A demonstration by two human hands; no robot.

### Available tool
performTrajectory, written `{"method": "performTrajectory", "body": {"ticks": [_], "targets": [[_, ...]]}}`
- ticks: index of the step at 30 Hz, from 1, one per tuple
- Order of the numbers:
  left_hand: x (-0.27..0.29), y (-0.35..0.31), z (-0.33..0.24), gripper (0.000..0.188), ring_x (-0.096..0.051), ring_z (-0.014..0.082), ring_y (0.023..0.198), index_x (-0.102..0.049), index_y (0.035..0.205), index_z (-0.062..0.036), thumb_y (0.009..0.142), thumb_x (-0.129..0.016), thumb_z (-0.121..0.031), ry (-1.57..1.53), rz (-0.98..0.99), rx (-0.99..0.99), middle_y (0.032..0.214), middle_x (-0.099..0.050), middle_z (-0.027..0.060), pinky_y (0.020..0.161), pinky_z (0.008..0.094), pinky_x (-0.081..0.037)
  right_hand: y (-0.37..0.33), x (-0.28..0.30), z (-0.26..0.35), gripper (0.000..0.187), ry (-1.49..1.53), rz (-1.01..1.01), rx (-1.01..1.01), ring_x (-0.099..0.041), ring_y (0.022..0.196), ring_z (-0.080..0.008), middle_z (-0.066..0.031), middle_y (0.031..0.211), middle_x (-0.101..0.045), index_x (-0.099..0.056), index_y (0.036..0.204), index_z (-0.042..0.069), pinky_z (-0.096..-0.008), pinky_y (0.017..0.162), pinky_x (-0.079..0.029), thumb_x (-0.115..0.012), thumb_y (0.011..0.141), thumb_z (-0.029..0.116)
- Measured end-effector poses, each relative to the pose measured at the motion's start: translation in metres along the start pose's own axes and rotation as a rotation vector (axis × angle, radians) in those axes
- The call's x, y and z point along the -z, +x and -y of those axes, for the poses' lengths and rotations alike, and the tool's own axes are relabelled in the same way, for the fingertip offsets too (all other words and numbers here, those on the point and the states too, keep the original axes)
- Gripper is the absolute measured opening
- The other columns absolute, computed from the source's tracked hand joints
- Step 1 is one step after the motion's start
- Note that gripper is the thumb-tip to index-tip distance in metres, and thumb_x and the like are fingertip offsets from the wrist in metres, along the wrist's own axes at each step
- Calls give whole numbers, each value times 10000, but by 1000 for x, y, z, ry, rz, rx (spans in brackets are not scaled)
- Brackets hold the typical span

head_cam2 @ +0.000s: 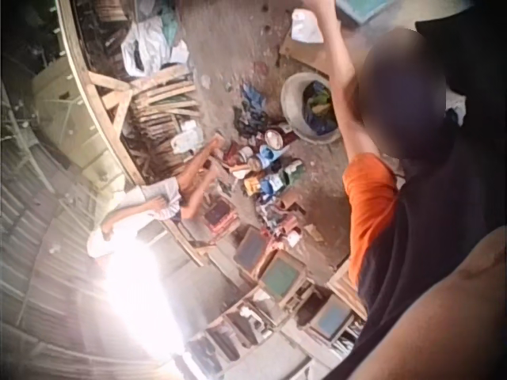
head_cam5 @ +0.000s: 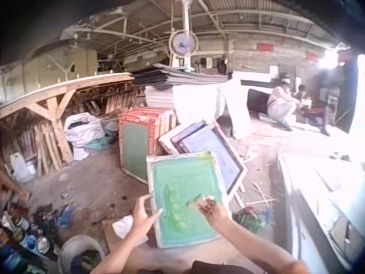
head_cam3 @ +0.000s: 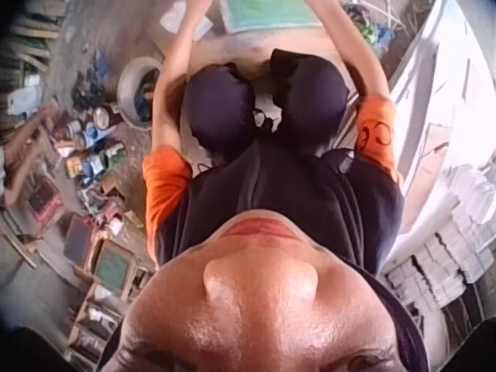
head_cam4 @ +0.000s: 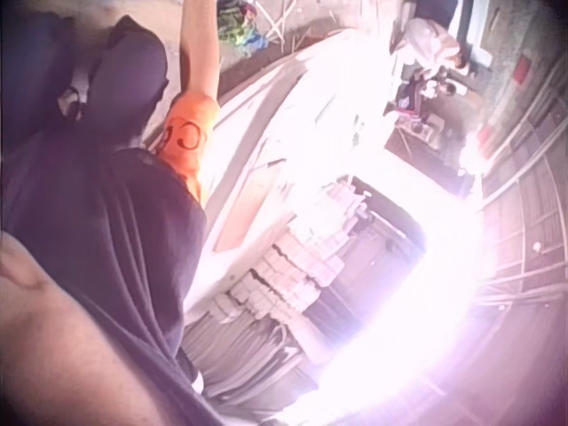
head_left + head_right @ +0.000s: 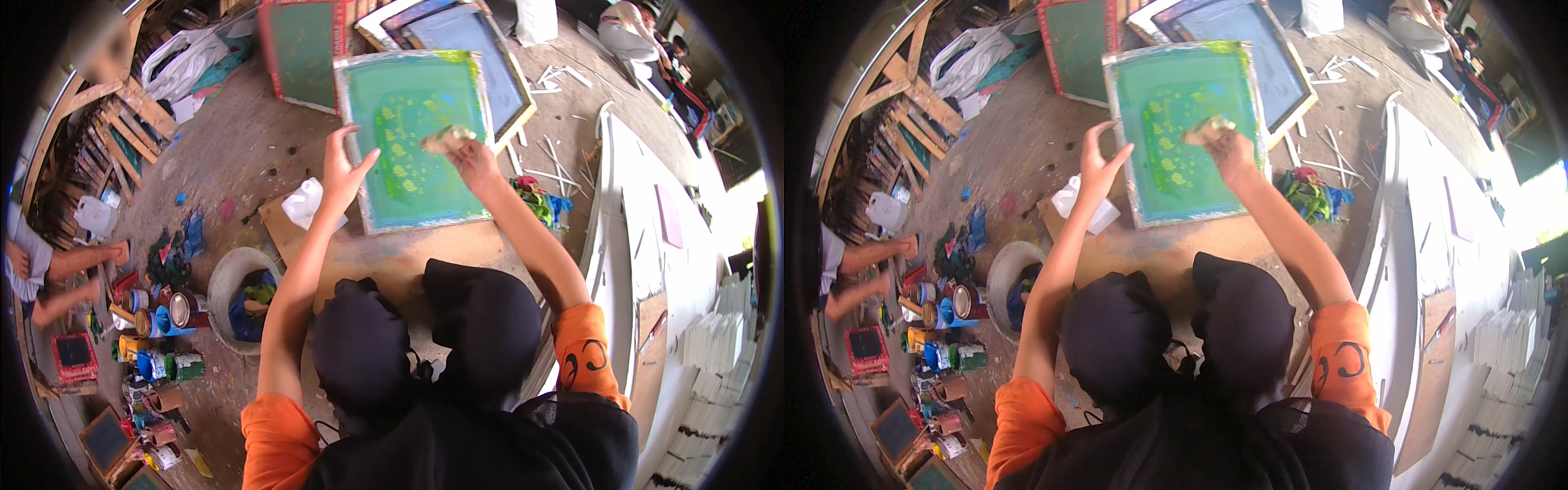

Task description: The person cleans a green chalkboard by wiping its surface with a cloth. They repeatedly pour a liquid from a white plastic bottle onto the cloth and continue wiping the board to remove residue.

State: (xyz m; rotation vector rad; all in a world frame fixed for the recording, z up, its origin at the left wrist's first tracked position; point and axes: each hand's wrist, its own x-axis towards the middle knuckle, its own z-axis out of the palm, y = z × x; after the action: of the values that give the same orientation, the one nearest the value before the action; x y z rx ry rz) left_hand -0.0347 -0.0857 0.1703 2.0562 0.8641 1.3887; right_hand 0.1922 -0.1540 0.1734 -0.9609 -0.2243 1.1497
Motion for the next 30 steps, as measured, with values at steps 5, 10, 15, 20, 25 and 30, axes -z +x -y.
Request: {"method": "performTrajectory", "body": {"ticks": [5,10,15,20,25,30], "targets": [[-65,18,4,533,-428,320,1123,-453,1145,-10,746,-728,-232,77,79,97,1136,-452,164,972,397,-341,36,17,51,277,-10,-133,189,-612,904,-285,-176,1021,-589,-505,1078,-101,-379,857,-496,-406,903,89],[-102,32,52,524,-402,330,1121,-445,1155,-14,754,-718,-212,148,6,49,1140,-439,172,982,415,-316,119,33,57,318,-263,-335,369,-626,877,-250,-149,937,-637,-530,1149,-46,-360,767,-500,-425,911,137],[-91,24,105,536,-416,319,1116,-416,1212,-9,799,-682,-223,492,-215,127,1135,-450,189,982,416,-307,149,3,14,328,-975,-266,540,-598,967,-339,-199,1008,-634,-488,1213,7,-421,827,-435,-448,903,109],[-96,21,143,529,-426,336,1126,-348,1251,1,863,-604,-251,256,-337,369,1213,-406,232,967,424,-322,193,33,-30,424,-1523,39,1207,-360,1290,-273,-135,1364,-414,-428,1291,37,-430,1084,-266,-500,879,104],[-97,9,169,483,-512,291,1049,-343,1248,25,951,-448,-341,158,-298,673,1182,-501,227,889,370,-394,191,58,-43,530,-1710,86,1160,-344,1301,-242,-100,1395,-379,-371,1346,50,-427,1090,-251,-545,855,146],[-99,13,172,496,-528,281,1006,-374,1233,40,950,-442,-361,151,-292,663,1146,-522,220,862,355,-408,184,75,-44,521,-1813,103,1141,-464,1187,-223,-100,1328,-454,-408,1319,47,-459,1070,-274,-574,843,175]]}}
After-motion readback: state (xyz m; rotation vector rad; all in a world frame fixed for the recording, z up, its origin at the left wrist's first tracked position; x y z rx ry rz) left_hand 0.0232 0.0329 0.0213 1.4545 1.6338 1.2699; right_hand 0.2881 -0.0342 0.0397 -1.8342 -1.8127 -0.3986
